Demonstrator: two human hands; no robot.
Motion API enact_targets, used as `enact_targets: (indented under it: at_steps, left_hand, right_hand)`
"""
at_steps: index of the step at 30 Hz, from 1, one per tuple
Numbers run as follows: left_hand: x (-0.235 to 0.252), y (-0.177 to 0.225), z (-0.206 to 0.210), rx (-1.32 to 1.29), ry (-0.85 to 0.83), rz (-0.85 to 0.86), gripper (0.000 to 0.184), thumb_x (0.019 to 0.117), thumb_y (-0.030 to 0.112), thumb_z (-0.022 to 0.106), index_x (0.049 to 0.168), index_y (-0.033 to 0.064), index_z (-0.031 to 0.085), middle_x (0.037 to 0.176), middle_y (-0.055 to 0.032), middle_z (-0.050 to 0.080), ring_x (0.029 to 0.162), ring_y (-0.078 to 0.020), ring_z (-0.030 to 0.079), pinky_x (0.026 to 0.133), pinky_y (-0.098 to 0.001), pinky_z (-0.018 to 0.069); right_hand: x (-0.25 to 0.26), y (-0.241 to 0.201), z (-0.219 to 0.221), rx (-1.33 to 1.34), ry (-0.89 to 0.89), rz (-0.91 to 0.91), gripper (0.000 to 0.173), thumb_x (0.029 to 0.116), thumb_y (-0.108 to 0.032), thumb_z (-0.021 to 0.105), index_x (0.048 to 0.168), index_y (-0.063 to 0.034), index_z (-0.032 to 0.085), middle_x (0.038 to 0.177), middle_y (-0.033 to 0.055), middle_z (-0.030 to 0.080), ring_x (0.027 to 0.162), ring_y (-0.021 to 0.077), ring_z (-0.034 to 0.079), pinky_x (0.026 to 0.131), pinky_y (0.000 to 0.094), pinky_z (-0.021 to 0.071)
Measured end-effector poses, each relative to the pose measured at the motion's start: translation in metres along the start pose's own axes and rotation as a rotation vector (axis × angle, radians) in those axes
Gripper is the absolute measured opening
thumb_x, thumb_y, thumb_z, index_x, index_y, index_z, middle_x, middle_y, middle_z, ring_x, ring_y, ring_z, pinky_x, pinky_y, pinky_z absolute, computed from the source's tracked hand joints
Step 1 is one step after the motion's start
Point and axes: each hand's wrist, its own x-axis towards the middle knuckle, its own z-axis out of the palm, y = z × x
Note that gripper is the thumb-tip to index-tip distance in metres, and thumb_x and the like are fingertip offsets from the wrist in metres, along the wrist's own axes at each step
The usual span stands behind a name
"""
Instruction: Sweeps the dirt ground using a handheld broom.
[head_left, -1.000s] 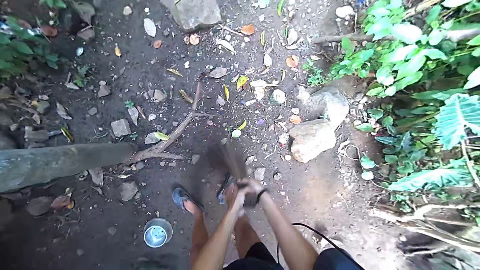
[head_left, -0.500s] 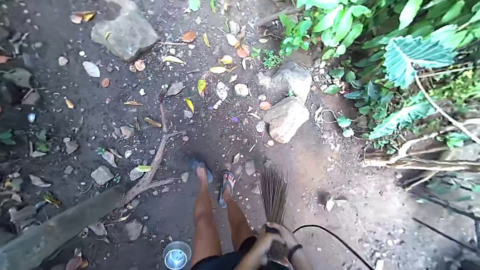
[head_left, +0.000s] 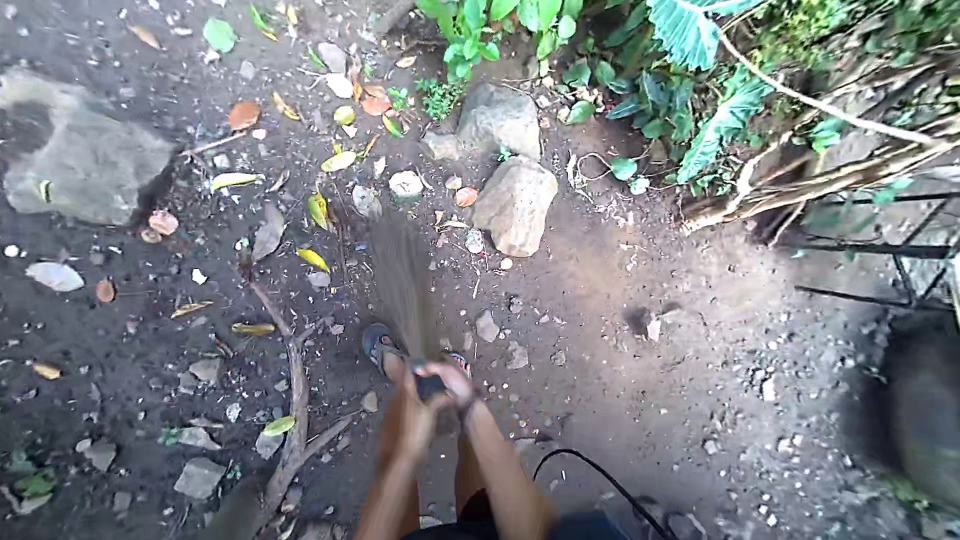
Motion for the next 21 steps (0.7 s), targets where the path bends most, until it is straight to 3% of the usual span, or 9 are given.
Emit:
enact_targets:
  at_steps: [1, 2, 5, 8, 11, 12, 15, 18, 21]
  left_hand:
    - [-0.02, -0.008, 0.023, 0.018, -0.099, -0.068, 0.102, 0.0805, 0.001, 0.077, 0.16, -0.0017, 0.014, 0.144, -0.0281, 0.05, 0.121, -0.0288, 0.061, 0.098, -0.0423, 0.0548]
    - [-0.037, -0.02, 0.049, 0.004, -0.167, -0.182, 0.101, 0.0772, -0.001, 0.078, 0.158, -0.0026, 0.018, 0.142, -0.0264, 0.052, 0.123, -0.0282, 0.059, 0.102, -0.0426, 0.0521]
    - [-0.043, -0.057, 0.111, -0.056, -0.406, -0.442, 0.085, 0.0804, -0.005, 0.073, 0.153, -0.002, 0.029, 0.135, -0.0241, 0.056, 0.119, -0.0279, 0.059, 0.1, -0.0439, 0.0512]
    - [0.034, -0.068, 0.136, 0.006, -0.514, -0.542, 0.071, 0.0906, 0.006, 0.067, 0.154, 0.0073, 0.035, 0.129, -0.0234, 0.058, 0.106, -0.0315, 0.061, 0.084, -0.0495, 0.0535]
    - [0.107, -0.019, 0.096, 0.005, -0.307, -0.484, 0.046, 0.094, 0.009, 0.064, 0.139, 0.0038, 0.052, 0.109, -0.0201, 0.064, 0.086, -0.0282, 0.063, 0.07, -0.0453, 0.0545]
    - [0.115, 0.001, 0.069, -0.059, -0.193, -0.419, 0.045, 0.0936, 0.008, 0.061, 0.137, 0.0048, 0.051, 0.101, -0.0167, 0.065, 0.077, -0.0243, 0.063, 0.063, -0.0405, 0.0544]
    - [0.117, 0.036, -0.004, -0.227, 0.1, -0.104, 0.052, 0.0924, 0.002, 0.053, 0.143, 0.0036, 0.041, 0.092, -0.0113, 0.064, 0.067, -0.016, 0.064, 0.053, -0.0311, 0.0542]
    - [0.092, 0.049, -0.02, -0.193, 0.238, 0.074, 0.076, 0.088, 0.001, 0.055, 0.156, 0.0018, 0.021, 0.123, -0.0164, 0.055, 0.095, -0.0147, 0.063, 0.078, -0.0318, 0.0561]
    - [0.03, 0.034, -0.019, -0.055, 0.166, 0.017, 0.096, 0.0777, 0.002, 0.068, 0.157, -0.0036, 0.014, 0.138, -0.0238, 0.051, 0.115, -0.0197, 0.06, 0.096, -0.0353, 0.0528]
  right_hand:
    - [-0.024, 0.013, -0.032, 0.005, 0.077, -0.005, 0.028, 0.0875, 0.0, 0.066, 0.115, 0.0039, 0.063, 0.094, 0.0109, 0.071, 0.083, 0.0154, 0.068, 0.078, 0.0355, 0.0585]
    - [-0.049, 0.021, -0.065, -0.013, 0.161, 0.023, 0.034, 0.088, 0.0, 0.067, 0.121, 0.0043, 0.06, 0.099, 0.0128, 0.07, 0.088, 0.0172, 0.067, 0.082, 0.037, 0.0574]
    - [-0.077, 0.048, -0.139, -0.028, 0.52, 0.061, 0.042, 0.0861, 0.001, 0.069, 0.126, 0.0083, 0.058, 0.106, 0.0201, 0.069, 0.092, 0.025, 0.067, 0.084, 0.044, 0.0554]
    - [-0.009, 0.033, -0.163, 0.012, 0.669, 0.095, 0.032, 0.0943, -0.006, 0.066, 0.122, 0.0102, 0.06, 0.108, 0.022, 0.067, 0.094, 0.0268, 0.064, 0.086, 0.045, 0.0521]
    - [0.062, -0.03, -0.101, -0.074, 0.421, 0.091, 0.03, 0.1018, -0.01, 0.058, 0.123, 0.0099, 0.061, 0.115, 0.0202, 0.066, 0.1, 0.0228, 0.063, 0.092, 0.0392, 0.0508]
    - [0.075, -0.048, -0.063, -0.145, 0.334, 0.058, 0.024, 0.0991, -0.009, 0.06, 0.116, 0.008, 0.063, 0.106, 0.0167, 0.067, 0.092, 0.0196, 0.063, 0.086, 0.0365, 0.0524]
    - [0.093, -0.083, 0.037, -0.31, 0.059, -0.014, 0.037, 0.0899, -0.008, 0.072, 0.123, 0.006, 0.063, 0.118, 0.0209, 0.066, 0.106, 0.027, 0.063, 0.096, 0.0446, 0.0498]
    - [0.081, -0.093, 0.07, -0.354, -0.167, -0.08, 0.073, 0.0844, -0.004, 0.079, 0.148, 0.0033, 0.045, 0.141, 0.0254, 0.055, 0.129, 0.0322, 0.054, 0.11, 0.0471, 0.0423]
    - [0.022, -0.056, 0.048, -0.215, -0.156, -0.134, 0.089, 0.0756, 0.003, 0.08, 0.154, 0.002, 0.038, 0.143, 0.0249, 0.055, 0.129, 0.0299, 0.056, 0.11, 0.0442, 0.0461]
